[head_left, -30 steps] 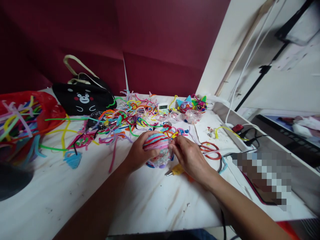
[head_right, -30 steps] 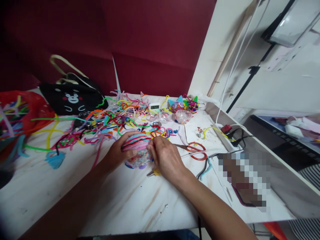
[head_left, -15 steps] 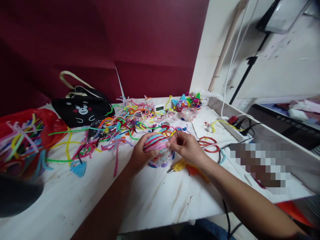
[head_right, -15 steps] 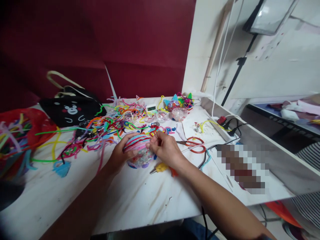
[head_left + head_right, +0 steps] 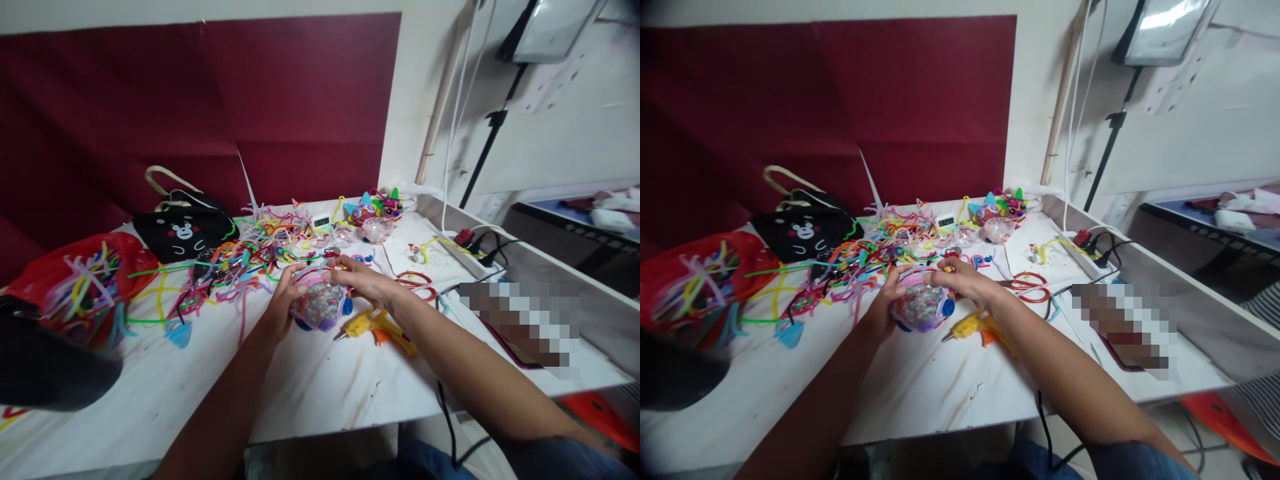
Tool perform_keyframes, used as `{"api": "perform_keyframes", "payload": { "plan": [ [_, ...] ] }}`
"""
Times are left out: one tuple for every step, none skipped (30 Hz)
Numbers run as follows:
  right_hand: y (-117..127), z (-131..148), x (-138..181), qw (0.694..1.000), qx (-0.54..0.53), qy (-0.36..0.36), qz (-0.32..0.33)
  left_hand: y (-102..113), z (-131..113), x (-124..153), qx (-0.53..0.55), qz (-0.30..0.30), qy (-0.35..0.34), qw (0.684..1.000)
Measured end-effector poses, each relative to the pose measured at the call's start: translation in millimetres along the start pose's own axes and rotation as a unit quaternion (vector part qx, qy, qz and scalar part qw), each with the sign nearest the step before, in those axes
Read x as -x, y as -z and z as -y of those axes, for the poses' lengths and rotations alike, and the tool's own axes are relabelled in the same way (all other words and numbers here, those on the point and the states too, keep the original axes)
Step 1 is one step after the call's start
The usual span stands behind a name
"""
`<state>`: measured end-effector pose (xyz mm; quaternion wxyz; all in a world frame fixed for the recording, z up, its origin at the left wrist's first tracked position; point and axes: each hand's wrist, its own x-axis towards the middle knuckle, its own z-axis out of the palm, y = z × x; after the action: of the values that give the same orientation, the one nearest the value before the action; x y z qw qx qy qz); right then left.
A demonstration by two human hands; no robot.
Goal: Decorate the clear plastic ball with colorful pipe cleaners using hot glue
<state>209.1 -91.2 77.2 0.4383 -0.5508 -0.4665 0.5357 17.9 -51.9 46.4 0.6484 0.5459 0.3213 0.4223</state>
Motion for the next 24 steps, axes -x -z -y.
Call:
{"api": "perform_keyframes", "payload": {
  "plan": [
    [0, 0, -3, 1.0, -0.009, -0.001, 0.008, 0, -1, -1, 0.001, -0.008, 0.007, 1.0],
    [0, 1, -5, 1.0, -0.018, -0.001, 0.017, -1, -3, -2, 0.0, -0.013, 0.012, 1.0],
    [0, 1, -8, 0.999, -0.028, 0.001, 0.025, -1, -4, -4, -0.002, -0.014, 0.012, 1.0],
    [1, 3, -11, 0.999, -0.037, 0.004, 0.033, -2, -7, -6, -0.005, -0.013, 0.009, 1.0],
    [2, 4, -13, 0.998, -0.045, 0.007, 0.038, -3, -10, -9, -0.009, -0.011, 0.006, 1.0],
    [3, 6, -16, 0.998, -0.052, 0.011, 0.04, -4, -13, -12, -0.012, -0.008, 0.003, 1.0],
    [5, 8, -18, 0.998, -0.057, 0.015, 0.039, -6, -16, -16, -0.014, -0.005, 0.003, 1.0],
    [6, 10, -20, 0.997, -0.061, 0.018, 0.036, -8, -20, -21, -0.014, -0.001, 0.002, 1.0],
    [8, 12, -21, 0.997, -0.065, 0.022, 0.031, -10, -23, -26, -0.013, 0.003, 0.004, 1.0],
    [11, 14, -23, 0.997, -0.068, 0.025, 0.026, -12, -26, -31, -0.011, 0.008, 0.007, 1.0],
    [13, 16, -25, 0.997, -0.071, 0.028, 0.019, -14, -29, -37, -0.008, 0.012, 0.008, 1.0],
    [16, 18, -27, 0.997, -0.072, 0.029, 0.012, -17, -31, -43, -0.006, 0.017, 0.012, 1.0],
    [19, 19, -28, 0.997, -0.073, 0.031, 0.006, -20, -33, -49, -0.004, 0.023, 0.016, 1.0],
    [22, 20, -30, 0.997, -0.073, 0.032, -0.001, -22, -36, -55, -0.002, 0.029, 0.021, 0.999],
    [26, 21, -33, 0.997, -0.073, 0.034, -0.007, -25, -38, -61, -0.002, 0.035, 0.026, 0.999],
    [29, 22, -35, 0.997, -0.073, 0.036, -0.014, -27, -40, -66, -0.001, 0.04, 0.03, 0.999],
    [32, 22, -37, 0.996, -0.072, 0.039, -0.02, -29, -43, -71, -0.001, 0.044, 0.033, 0.998],
    [35, 23, -39, 0.996, -0.07, 0.043, -0.027, -31, -45, -76, -0.002, 0.046, 0.036, 0.998],
    [37, 24, -41, 0.996, -0.069, 0.046, -0.033, -33, -47, -81, -0.004, 0.048, 0.039, 0.998],
    [39, 25, -42, 0.996, -0.067, 0.05, -0.038, -34, -50, -85, -0.005, 0.049, 0.041, 0.998],
    [41, 26, -43, 0.996, -0.065, 0.053, -0.043, -36, -52, -89, -0.006, 0.05, 0.043, 0.998],
    [43, 28, -43, 0.995, -0.063, 0.056, -0.049, -38, -54, -92, -0.008, 0.051, 0.045, 0.998],
    [44, 30, -43, 0.995, -0.061, 0.058, -0.057, -40, -57, -94, -0.011, 0.053, 0.046, 0.997],
    [44, 31, -42, 0.994, -0.058, 0.059, -0.066, -42, -59, -96, -0.014, 0.055, 0.047, 0.997]
  ]
}}
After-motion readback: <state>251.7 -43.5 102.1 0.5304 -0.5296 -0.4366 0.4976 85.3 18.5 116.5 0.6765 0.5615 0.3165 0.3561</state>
